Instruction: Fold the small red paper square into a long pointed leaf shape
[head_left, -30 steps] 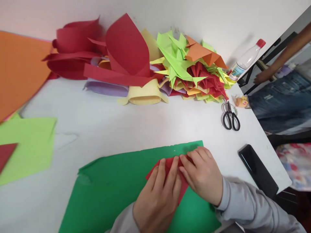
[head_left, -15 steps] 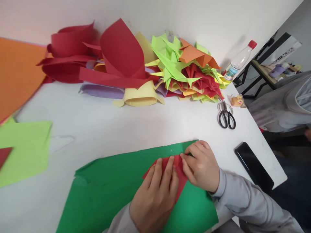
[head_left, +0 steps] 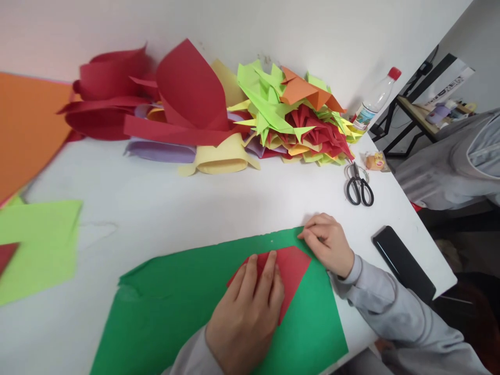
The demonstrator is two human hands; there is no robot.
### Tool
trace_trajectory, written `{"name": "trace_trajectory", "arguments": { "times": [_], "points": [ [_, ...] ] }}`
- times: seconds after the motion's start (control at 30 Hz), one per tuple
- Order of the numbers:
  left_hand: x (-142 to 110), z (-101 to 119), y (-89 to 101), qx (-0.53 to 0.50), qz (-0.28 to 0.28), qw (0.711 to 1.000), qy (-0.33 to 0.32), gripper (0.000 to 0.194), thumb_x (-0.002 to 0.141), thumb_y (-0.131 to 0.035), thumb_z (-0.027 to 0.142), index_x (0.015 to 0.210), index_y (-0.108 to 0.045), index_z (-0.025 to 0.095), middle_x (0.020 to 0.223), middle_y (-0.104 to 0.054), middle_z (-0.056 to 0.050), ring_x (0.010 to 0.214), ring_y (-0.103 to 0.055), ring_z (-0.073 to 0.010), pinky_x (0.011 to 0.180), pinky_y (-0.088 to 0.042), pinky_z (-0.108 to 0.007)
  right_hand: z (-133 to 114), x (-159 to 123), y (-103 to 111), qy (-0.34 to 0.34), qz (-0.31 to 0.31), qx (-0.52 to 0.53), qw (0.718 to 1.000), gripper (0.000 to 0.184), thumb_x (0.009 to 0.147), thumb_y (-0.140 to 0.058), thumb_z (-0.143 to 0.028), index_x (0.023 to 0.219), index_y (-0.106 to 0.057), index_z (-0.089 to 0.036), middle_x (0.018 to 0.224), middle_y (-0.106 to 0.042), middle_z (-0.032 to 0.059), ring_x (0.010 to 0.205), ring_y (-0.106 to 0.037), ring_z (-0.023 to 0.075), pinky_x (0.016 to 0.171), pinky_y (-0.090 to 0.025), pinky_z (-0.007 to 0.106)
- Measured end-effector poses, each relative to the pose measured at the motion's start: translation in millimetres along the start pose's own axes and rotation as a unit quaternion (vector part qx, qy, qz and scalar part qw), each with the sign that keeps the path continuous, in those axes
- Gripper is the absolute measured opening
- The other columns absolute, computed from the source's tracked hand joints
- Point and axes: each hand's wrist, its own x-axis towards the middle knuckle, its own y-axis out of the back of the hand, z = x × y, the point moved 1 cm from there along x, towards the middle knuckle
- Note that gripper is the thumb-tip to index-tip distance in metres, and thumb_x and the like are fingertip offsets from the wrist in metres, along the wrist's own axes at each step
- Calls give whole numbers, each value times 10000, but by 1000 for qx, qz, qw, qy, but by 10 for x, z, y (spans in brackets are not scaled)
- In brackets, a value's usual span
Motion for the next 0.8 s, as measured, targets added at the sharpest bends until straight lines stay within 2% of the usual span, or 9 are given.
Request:
{"name": "trace_trajectory", "arguments": {
  "times": [0.17,0.27,0.37,0.53,0.67,0.77,0.8],
  "points": [
    [1,18,-9,14,14,1000,0,333,834,-401,112,958,-703,46,1094,-669,-223,964,-644,-383,780,-529,-479,-102,-76,-54,96,-50,-58,992,210,857,-548,-260,756,-717,-188,791,-611,47,824,-532,184,770,-384,369],
    [-19,40,-15,39,26,999,12,306,858,-466,168,1029,-679,30,1088,-671,-223,972,-645,-381,783,-529,-460,-92,-100,-80,113,-57,-90,988,186,819,-631,-354,810,-719,-191,820,-597,53,845,-510,198,769,-382,372],
    [-41,69,-14,52,44,997,27,311,866,-534,230,1051,-665,18,1067,-679,-227,962,-653,-372,784,-525,-448,-73,-108,-93,120,-62,-104,985,192,828,-625,-362,839,-710,-191,829,-596,55,840,-499,199,771,-383,374],
    [-52,125,-10,45,89,995,29,206,825,-598,180,917,-693,22,971,-712,-203,906,-671,-325,774,-530,-423,-114,-126,-112,129,-68,-108,983,229,835,-612,-372,901,-668,-161,852,-595,67,851,-494,210,787,-379,387],
    [-9,66,35,-23,126,991,39,135,808,-613,173,797,-698,69,883,-730,-147,825,-665,-276,713,-532,-386,-137,-125,-129,103,-79,-90,987,191,818,-639,-351,868,-618,-168,881,-597,57,874,-499,208,807,-361,380],
    [65,-129,73,-139,143,977,69,126,815,-593,148,716,-665,120,727,-702,-73,677,-604,-199,649,-507,-348,-135,-117,-143,85,-90,-63,990,186,789,-677,-326,843,-578,-179,860,-597,38,874,-514,199,819,-348,373],
    [93,-217,74,-163,145,972,91,112,820,-586,144,746,-663,113,748,-695,-78,686,-585,-194,666,-503,-351,-134,-115,-149,86,-91,-53,991,176,787,-679,-306,831,-564,-180,839,-596,31,864,-519,194,821,-348,371]
  ]
}}
